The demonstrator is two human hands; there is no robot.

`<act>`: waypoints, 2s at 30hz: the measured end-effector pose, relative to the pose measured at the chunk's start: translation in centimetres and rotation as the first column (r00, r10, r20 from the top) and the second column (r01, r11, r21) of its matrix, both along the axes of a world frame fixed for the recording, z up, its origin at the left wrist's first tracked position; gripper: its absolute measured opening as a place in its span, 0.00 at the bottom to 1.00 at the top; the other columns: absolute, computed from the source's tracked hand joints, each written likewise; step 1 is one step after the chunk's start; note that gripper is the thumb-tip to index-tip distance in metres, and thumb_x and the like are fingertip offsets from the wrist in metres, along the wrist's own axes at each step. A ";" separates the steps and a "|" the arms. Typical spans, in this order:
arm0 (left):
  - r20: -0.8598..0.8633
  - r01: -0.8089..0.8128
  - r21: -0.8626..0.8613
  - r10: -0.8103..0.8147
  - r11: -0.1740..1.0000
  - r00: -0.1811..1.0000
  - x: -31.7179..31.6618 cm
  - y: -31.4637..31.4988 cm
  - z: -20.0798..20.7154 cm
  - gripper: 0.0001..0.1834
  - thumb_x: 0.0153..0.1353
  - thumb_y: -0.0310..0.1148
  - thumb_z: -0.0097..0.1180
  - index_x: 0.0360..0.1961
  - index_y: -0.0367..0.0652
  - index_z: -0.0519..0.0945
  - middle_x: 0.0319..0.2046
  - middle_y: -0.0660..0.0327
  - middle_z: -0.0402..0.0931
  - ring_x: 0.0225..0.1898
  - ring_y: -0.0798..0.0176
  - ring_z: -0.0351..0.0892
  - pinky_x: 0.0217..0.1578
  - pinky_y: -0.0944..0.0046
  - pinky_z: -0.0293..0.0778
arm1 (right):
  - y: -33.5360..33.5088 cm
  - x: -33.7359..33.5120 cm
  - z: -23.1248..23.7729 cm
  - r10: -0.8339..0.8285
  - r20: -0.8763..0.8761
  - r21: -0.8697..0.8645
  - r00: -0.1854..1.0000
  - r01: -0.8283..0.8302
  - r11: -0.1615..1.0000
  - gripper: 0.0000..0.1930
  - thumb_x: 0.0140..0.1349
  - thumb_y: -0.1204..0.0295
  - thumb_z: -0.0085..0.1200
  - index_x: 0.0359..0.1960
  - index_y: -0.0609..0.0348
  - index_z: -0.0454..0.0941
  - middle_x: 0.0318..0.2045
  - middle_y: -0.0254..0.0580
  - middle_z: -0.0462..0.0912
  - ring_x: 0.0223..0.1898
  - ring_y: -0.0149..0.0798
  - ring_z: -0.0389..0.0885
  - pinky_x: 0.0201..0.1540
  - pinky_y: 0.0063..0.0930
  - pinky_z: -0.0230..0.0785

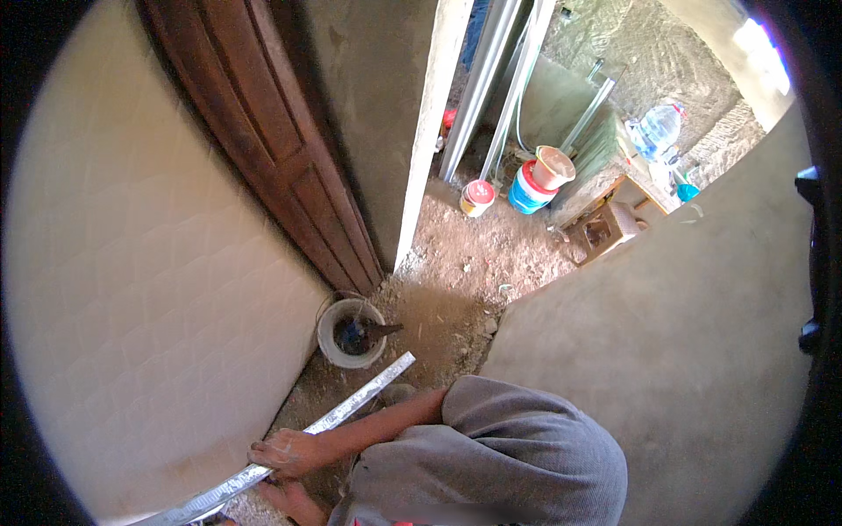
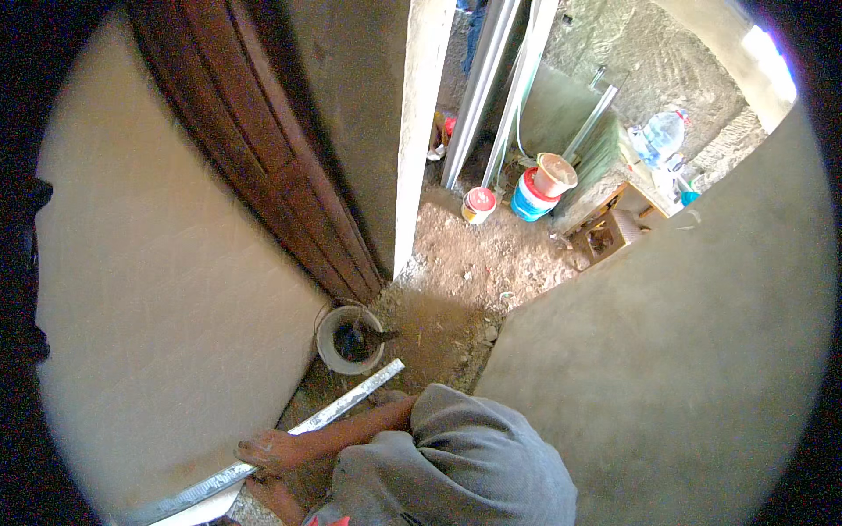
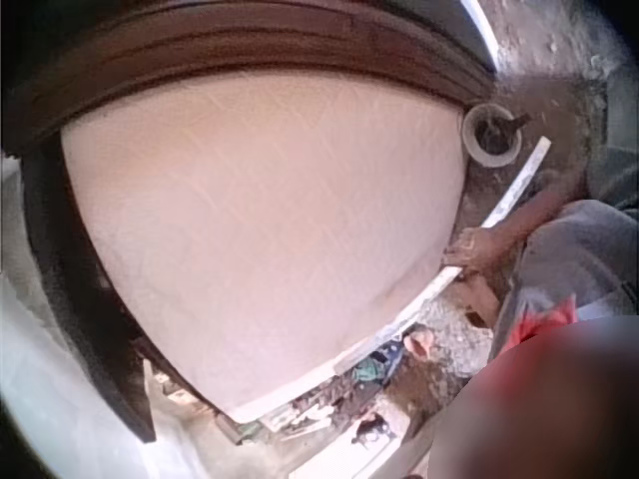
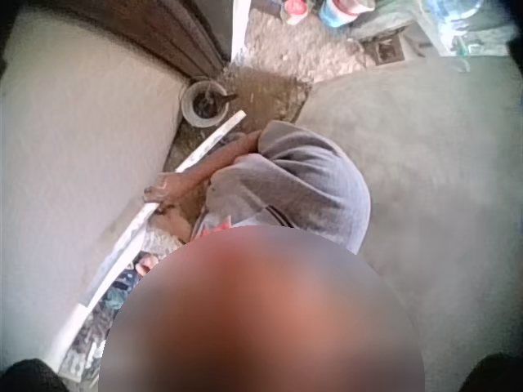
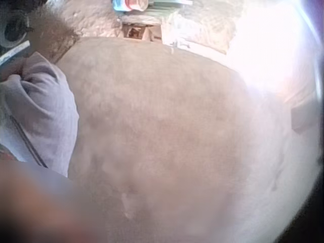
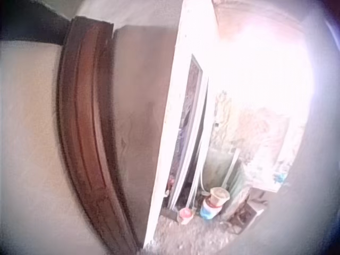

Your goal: The person carries a metal level and a wooden plank into a room under construction, then uses the level to check the vertical alignment of a door frame. They retrieve a nail from a bucket and drive it into the frame to secure it.

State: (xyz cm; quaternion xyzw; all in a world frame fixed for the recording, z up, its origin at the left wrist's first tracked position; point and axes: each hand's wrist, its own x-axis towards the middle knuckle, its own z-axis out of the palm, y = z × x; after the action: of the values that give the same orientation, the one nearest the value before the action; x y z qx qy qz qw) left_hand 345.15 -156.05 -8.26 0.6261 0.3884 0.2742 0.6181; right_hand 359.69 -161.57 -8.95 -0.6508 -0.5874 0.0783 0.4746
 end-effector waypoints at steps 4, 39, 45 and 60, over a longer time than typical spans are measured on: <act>-0.041 0.008 0.072 -0.005 0.997 0.999 -0.3 -0.6 -0.5 0.27 0.63 0.32 0.56 0.61 0.35 0.67 0.55 0.53 0.71 0.56 0.58 0.72 0.60 0.58 0.68 | 1.5 -0.4 0.9 0.210 -0.138 -0.384 0.968 -0.248 0.890 0.19 0.63 0.62 0.49 0.49 0.63 0.73 0.34 0.61 0.81 0.36 0.58 0.83 0.38 0.53 0.76; 0.568 -0.603 -0.715 0.797 0.355 -0.205 -27.8 26.8 -2.5 0.14 0.72 0.39 0.47 0.48 0.44 0.79 0.41 0.63 0.79 0.46 0.66 0.78 0.50 0.61 0.75 | 39.2 -34.2 4.2 0.919 -0.230 -0.467 0.321 -0.865 0.185 0.23 0.55 0.66 0.59 0.51 0.66 0.76 0.38 0.60 0.84 0.41 0.56 0.85 0.44 0.43 0.75; 0.473 -0.526 -0.822 0.777 0.219 -0.416 -29.1 35.0 -2.2 0.13 0.73 0.38 0.45 0.41 0.41 0.79 0.36 0.59 0.79 0.38 0.60 0.79 0.45 0.57 0.77 | 48.3 -36.5 4.6 0.982 -0.151 -0.484 0.112 -0.875 0.025 0.26 0.53 0.67 0.62 0.53 0.65 0.75 0.35 0.61 0.84 0.40 0.58 0.85 0.43 0.44 0.75; 0.426 -0.492 -0.868 0.606 0.065 -0.672 -30.8 47.9 -1.4 0.13 0.73 0.35 0.42 0.41 0.38 0.77 0.36 0.57 0.78 0.37 0.61 0.78 0.44 0.58 0.77 | 60.7 -41.1 3.8 0.994 -0.014 -0.466 0.107 -0.880 0.088 0.22 0.53 0.68 0.63 0.49 0.65 0.76 0.32 0.63 0.82 0.36 0.65 0.83 0.38 0.51 0.74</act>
State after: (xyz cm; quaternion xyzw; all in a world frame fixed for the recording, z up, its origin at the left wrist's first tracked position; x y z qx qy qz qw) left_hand 314.37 -108.15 -9.69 -0.2089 0.2202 0.8948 0.3274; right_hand 318.59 -100.87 -5.12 -0.1863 -0.9061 0.3712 0.0809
